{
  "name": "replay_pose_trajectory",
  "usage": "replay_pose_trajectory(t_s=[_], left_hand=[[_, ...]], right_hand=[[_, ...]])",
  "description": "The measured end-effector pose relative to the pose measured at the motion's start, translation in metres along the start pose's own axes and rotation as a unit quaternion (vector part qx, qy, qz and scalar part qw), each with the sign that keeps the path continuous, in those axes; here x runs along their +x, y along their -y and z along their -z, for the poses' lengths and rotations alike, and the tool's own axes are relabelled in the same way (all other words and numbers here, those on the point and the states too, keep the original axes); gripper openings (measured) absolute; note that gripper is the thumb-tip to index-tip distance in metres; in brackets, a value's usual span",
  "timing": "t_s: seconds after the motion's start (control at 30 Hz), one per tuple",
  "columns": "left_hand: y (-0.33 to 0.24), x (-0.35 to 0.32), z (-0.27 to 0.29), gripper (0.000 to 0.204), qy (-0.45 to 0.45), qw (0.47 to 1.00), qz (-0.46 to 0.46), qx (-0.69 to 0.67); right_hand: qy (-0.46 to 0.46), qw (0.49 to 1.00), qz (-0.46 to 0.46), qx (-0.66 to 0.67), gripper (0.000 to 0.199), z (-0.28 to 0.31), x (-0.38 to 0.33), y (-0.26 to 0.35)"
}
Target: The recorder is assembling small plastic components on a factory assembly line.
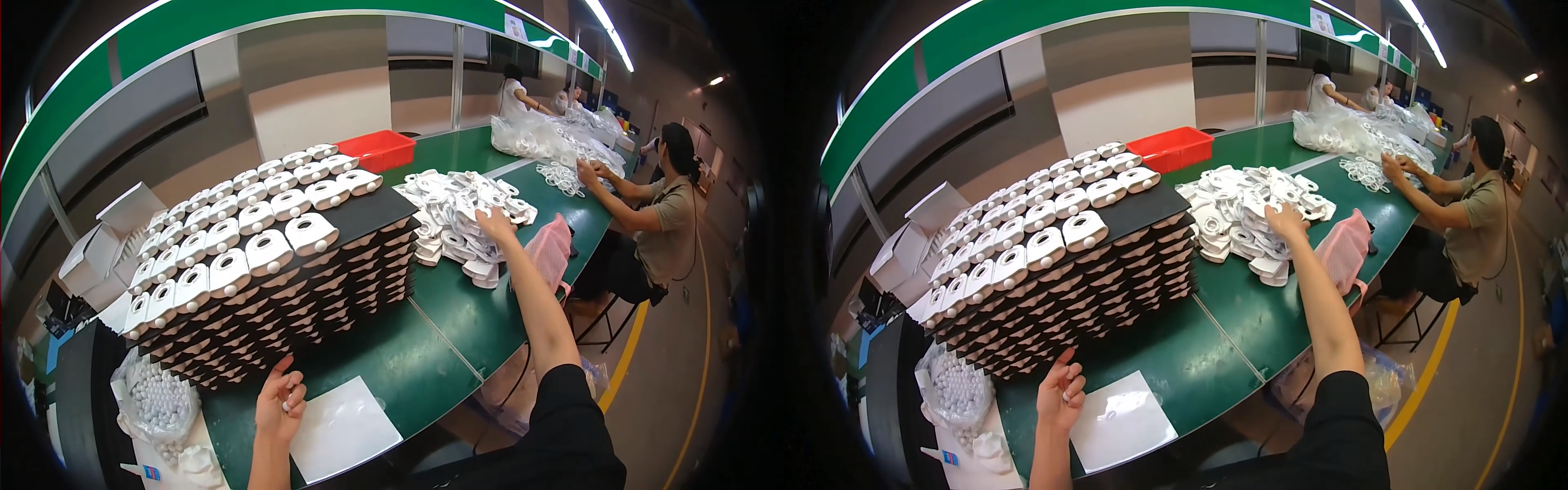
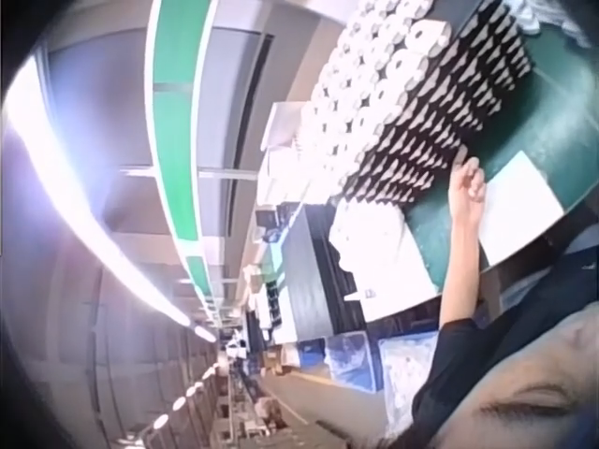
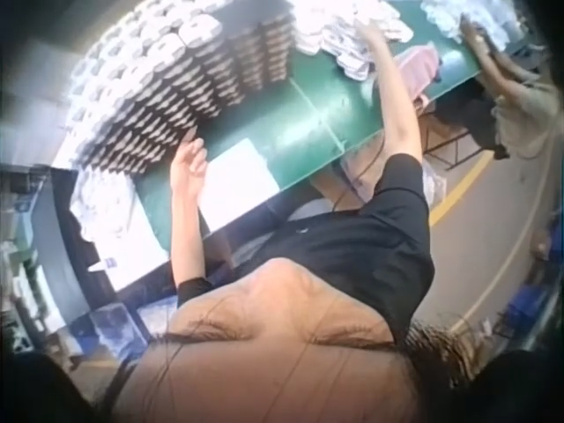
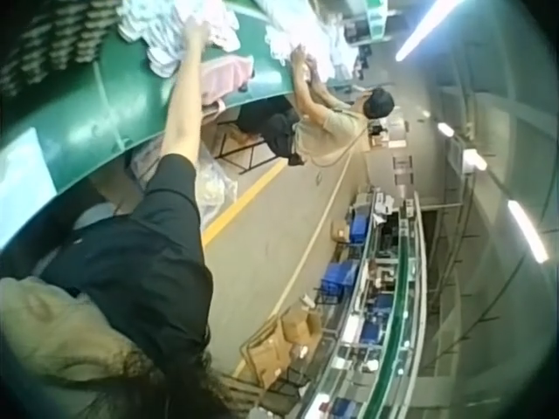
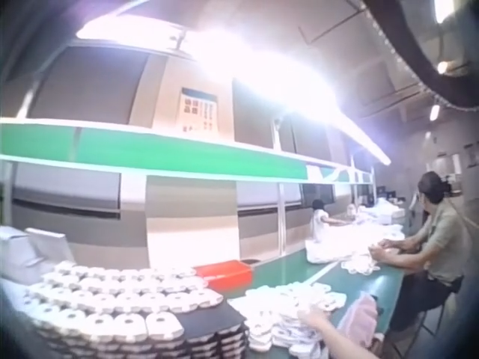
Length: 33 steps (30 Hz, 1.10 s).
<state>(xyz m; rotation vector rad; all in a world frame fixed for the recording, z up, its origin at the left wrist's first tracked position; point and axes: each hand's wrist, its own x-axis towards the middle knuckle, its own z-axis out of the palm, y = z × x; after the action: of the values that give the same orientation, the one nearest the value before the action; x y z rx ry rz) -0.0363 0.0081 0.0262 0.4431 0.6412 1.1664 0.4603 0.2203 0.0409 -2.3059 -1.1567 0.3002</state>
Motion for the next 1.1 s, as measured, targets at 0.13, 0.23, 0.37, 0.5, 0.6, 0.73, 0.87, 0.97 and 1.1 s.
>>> replay_pose_trajectory(t_s=[0.13,0.23,0.37,0.5,0.6,0.73,0.87,0.97,1.1], left_hand=[[0.004,0.001,0.000,0.025,-0.006,1.000,-0.014,0.025],[0.004,0.000,-0.002,0.025,-0.014,0.999,-0.024,0.041],[0.007,0.001,0.005,0.029,0.024,0.998,-0.042,0.036],[0.007,0.000,0.004,0.032,-0.001,0.997,-0.051,0.054],[0.004,-0.003,0.001,0.032,-0.017,0.997,-0.050,0.052],[0.003,-0.005,-0.006,0.024,-0.003,0.998,-0.049,0.028],[0.002,-0.006,-0.009,0.020,0.029,0.998,-0.053,0.029],[0.003,-0.006,-0.012,0.021,0.012,0.998,-0.055,0.032],[0.003,-0.006,0.000,0.024,-0.004,0.995,-0.076,0.071]], right_hand=[[-0.019,0.998,-0.023,0.046,0.069,0.002,-0.047,0.013],[-0.055,0.995,0.030,0.078,0.068,-0.007,-0.059,0.010],[-0.091,0.987,0.114,0.064,0.061,-0.012,-0.069,0.001],[-0.127,0.970,0.206,0.004,0.059,-0.006,-0.082,-0.003],[-0.179,0.949,0.253,-0.064,0.063,0.017,-0.110,0.013],[-0.085,0.973,0.175,-0.124,0.069,0.031,-0.111,0.018],[-0.084,0.976,0.184,-0.086,0.059,0.039,-0.115,0.016],[-0.125,0.966,0.223,-0.037,0.042,0.043,-0.125,0.018],[-0.091,0.893,0.438,0.052,0.017,0.027,-0.171,0.021]])
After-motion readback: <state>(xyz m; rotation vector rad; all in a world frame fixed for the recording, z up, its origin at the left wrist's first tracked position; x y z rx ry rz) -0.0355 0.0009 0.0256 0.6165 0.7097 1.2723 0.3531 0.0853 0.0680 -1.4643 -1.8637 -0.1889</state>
